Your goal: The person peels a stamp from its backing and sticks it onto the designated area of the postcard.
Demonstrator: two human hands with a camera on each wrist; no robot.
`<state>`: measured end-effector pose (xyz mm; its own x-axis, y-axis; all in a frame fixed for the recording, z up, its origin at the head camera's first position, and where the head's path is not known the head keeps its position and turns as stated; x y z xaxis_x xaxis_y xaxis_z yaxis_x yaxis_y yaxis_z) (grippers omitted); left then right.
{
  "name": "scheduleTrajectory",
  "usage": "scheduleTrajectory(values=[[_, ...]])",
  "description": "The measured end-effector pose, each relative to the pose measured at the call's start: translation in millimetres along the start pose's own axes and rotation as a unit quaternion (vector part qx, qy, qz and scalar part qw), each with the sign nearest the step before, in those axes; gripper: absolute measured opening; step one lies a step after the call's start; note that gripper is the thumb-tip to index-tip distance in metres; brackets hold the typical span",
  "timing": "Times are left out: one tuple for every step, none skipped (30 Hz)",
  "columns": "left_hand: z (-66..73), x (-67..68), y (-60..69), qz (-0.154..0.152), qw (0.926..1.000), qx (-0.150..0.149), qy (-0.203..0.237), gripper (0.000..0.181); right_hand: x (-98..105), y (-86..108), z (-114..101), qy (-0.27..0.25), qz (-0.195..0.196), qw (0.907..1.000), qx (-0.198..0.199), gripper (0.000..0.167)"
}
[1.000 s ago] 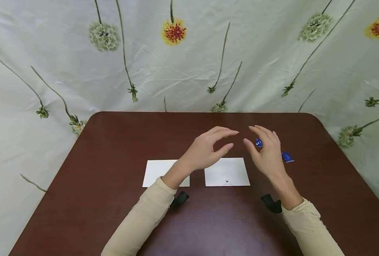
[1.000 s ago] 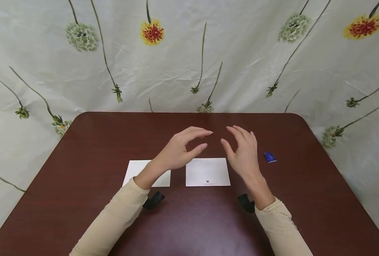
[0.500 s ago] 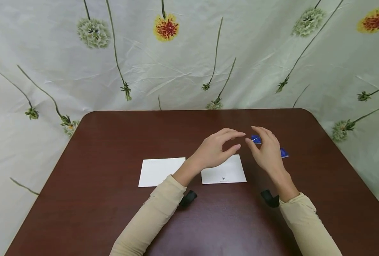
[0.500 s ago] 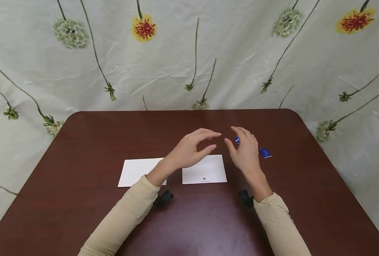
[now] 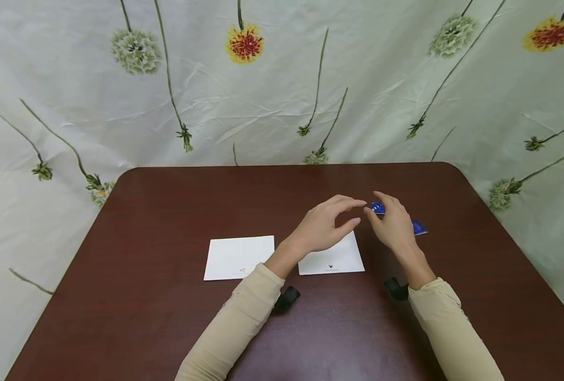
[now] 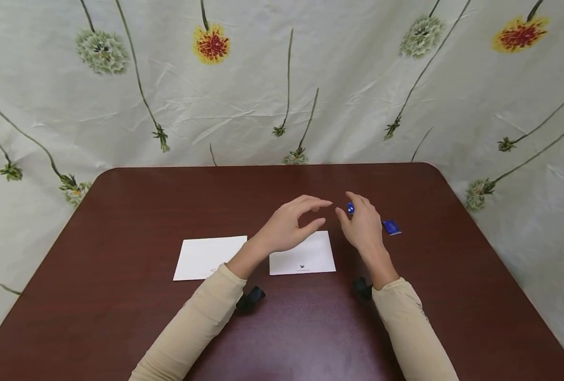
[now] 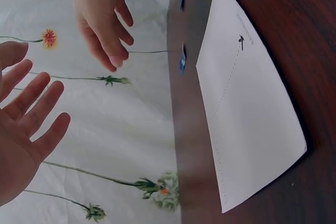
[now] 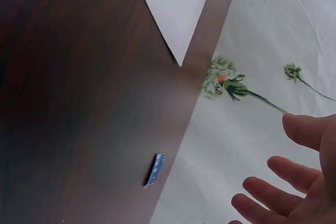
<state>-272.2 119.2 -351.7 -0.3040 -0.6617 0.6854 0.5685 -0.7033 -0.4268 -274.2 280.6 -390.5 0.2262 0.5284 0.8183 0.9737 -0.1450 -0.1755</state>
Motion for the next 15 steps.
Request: scheduleTrajectory(values=[[-1.0,-0.3,0.2,0.001,1.0000,0.002,-0.001,0.035,-2,-1.5,1,0.002,-0.005,1.0000,-0.005,0.052],[-1.9,-0.7,0.3,0.002,1.0000,0.004,-0.001,0.035,-3,-3.1,1,0.005,-0.010,0.9999,-0.009,0.052],[-2.7,-0.9,0.4,0.003,1.0000,0.006,0.000,0.035,-5,-4.5,2,0.008,-0.015,0.9998,-0.014,0.053],[-3.7,-1.3,0.6,0.004,1.0000,0.009,0.001,0.035,-7,-5.9,3,0.011,-0.020,0.9996,-0.018,0.053],[-4.7,-1.8,0.9,0.004,0.9999,0.011,0.003,0.035,-9,-7.3,4,0.014,-0.026,0.9993,-0.022,0.053],[-6.1,-2.5,1.1,0.003,0.9999,0.014,0.004,0.035,-11,-8.5,6,0.015,-0.033,0.9990,-0.027,0.053],[-7.6,-3.2,1.4,0.002,0.9998,0.019,0.004,0.035,-14,-9.5,7,0.017,-0.041,0.9985,-0.032,0.054],[-9.1,-3.9,1.7,0.000,0.9997,0.023,0.004,0.036,-16,-10.3,9,0.019,-0.049,0.9979,-0.036,0.054],[-10.9,-4.8,2.2,-0.002,0.9996,0.028,0.004,0.036,-18,-11.0,10,0.020,-0.058,0.9973,-0.040,0.054],[-12.8,-5.7,2.6,-0.004,0.9995,0.032,0.003,0.036,-20,-11.6,12,0.021,-0.066,0.9965,-0.045,0.055],[-14.6,-6.4,3.1,-0.005,0.9993,0.037,0.002,0.036,-22,-12.1,14,0.023,-0.075,0.9956,-0.051,0.055],[-16.3,-7.3,3.8,-0.008,0.9991,0.041,0.002,0.036,-24,-12.8,15,0.026,-0.083,0.9946,-0.057,0.056],[-17.7,-7.8,4.7,-0.010,0.9989,0.045,0.002,0.036,-27,-13.3,17,0.030,-0.093,0.9933,-0.062,0.056],[-18.9,-8.3,5.6,-0.011,0.9988,0.047,0.003,0.036,-29,-14.1,18,0.035,-0.100,0.9921,-0.067,0.055],[-20.0,-8.6,6.7,-0.012,0.9987,0.049,0.003,0.036,-31,-15.4,19,0.041,-0.107,0.9910,-0.069,0.054]])
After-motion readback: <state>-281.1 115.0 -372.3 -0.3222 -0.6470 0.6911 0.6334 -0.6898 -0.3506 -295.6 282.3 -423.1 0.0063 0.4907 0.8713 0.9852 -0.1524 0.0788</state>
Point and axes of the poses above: each hand's wrist, its own y-axis away from the middle knuckle, its own x-axis out of the back of the hand, z = x × y, the point moved 7 cm from there along -y, towards the middle knuckle, and after that the axes turned 2 degrees about -z, right-handed, at the moved point
